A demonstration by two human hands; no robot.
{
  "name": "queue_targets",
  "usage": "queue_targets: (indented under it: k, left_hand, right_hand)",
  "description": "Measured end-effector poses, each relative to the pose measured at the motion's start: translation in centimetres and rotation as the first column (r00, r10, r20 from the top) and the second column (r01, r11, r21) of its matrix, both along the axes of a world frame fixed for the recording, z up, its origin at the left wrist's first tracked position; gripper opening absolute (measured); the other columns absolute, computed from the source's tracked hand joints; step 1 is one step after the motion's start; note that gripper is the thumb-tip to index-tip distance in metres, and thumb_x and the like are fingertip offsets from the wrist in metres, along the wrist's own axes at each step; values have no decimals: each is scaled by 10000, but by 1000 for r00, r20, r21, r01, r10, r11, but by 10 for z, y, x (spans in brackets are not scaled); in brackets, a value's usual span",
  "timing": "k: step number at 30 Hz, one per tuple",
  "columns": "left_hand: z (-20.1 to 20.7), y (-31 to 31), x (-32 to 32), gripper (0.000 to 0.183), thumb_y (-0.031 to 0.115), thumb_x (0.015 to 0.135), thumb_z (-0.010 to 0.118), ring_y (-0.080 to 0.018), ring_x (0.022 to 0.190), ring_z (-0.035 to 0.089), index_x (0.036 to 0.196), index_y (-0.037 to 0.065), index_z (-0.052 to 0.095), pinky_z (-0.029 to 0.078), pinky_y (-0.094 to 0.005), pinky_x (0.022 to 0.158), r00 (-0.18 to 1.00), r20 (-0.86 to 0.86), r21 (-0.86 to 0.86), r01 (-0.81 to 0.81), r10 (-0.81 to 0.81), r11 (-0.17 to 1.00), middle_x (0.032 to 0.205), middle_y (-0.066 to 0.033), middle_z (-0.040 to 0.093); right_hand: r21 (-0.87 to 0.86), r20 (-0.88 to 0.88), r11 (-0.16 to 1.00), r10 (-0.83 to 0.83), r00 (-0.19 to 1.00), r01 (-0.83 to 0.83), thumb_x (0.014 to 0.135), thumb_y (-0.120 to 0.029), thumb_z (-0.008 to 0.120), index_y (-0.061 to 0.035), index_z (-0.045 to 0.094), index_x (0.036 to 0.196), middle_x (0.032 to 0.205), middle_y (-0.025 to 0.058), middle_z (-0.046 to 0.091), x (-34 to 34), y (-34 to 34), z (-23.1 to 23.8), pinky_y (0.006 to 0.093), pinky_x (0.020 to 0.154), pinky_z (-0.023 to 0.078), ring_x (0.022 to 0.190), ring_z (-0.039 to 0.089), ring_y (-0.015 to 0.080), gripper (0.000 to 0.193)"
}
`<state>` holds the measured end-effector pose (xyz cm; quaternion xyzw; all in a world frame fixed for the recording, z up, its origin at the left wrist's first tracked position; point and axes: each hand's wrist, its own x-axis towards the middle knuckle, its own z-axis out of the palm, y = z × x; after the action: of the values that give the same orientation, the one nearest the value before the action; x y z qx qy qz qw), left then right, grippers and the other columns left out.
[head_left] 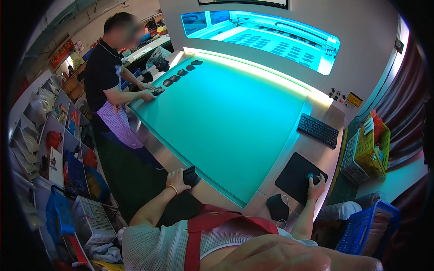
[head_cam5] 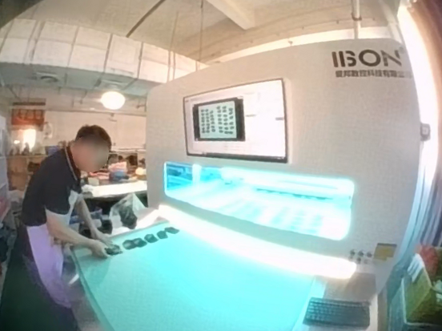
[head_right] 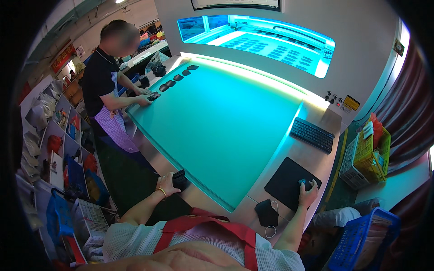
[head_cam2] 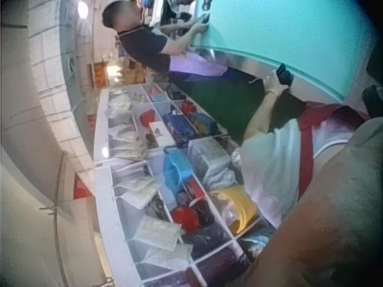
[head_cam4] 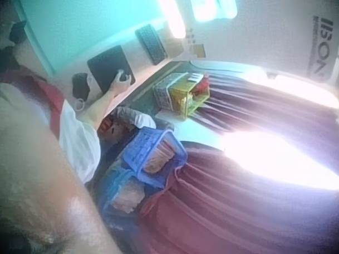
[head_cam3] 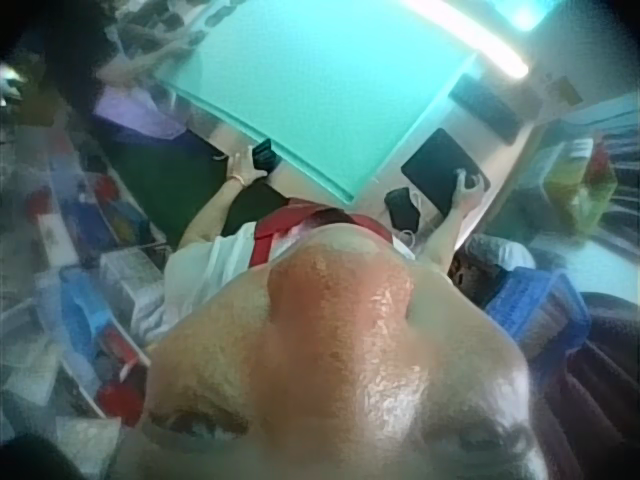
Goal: The person sorts black shoe components on a light table, laying them out in rows and then stacking them.
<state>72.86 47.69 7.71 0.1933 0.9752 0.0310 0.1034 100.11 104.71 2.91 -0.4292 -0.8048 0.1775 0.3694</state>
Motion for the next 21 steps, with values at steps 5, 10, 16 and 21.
queue_targets:
  k: [5, 10, 16, 21]
  left_hand:
    - [-3, -2, -1, 849, 453, 620, 870, -311, 1136, 577, 1269, 86, 464, 404, -433, 982, 1000, -6, -1, 3, -3, 1000, 1199, -124, 584]
    - [0, 0, 0, 854, 454, 620, 870, -310, 1140, 574, 1271, 82, 460, 404, -432, 983, 1000, -2, -8, 2, -2, 1000, 1201, -124, 581]
    - [-3, -1, -1, 850, 456, 622, 869, -314, 1142, 572, 1266, 82, 462, 404, -435, 987, 1000, -8, -14, -3, 3, 1000, 1201, -125, 583]
    - [0, 1, 0, 846, 459, 624, 867, -315, 1141, 574, 1265, 86, 462, 404, -437, 990, 1000, 1, -15, -6, 7, 1000, 1200, -125, 585]
  right_hand:
    - [-10, -2, 1000, 6, 1000, -6, 766, -260, 771, -59, 581, 1224, 1069, 127, 670, 0, 0, 1, 444, 934, 455, 1044, 601, 338, 535]
    - [-5, 0, 1000, -1, 1000, 1, 769, -255, 769, -56, 582, 1222, 1071, 132, 670, -1, -1, 2, 444, 931, 456, 1042, 602, 339, 529]
    - [3, 7, 1000, -2, 1000, 2, 772, -256, 766, -48, 576, 1225, 1071, 132, 670, -1, 2, -2, 443, 932, 455, 1043, 601, 340, 533]
    - [11, -3, 1000, -17, 1000, 17, 776, -266, 765, -48, 564, 1240, 1076, 131, 670, 0, 2, -4, 440, 937, 453, 1043, 598, 340, 551]
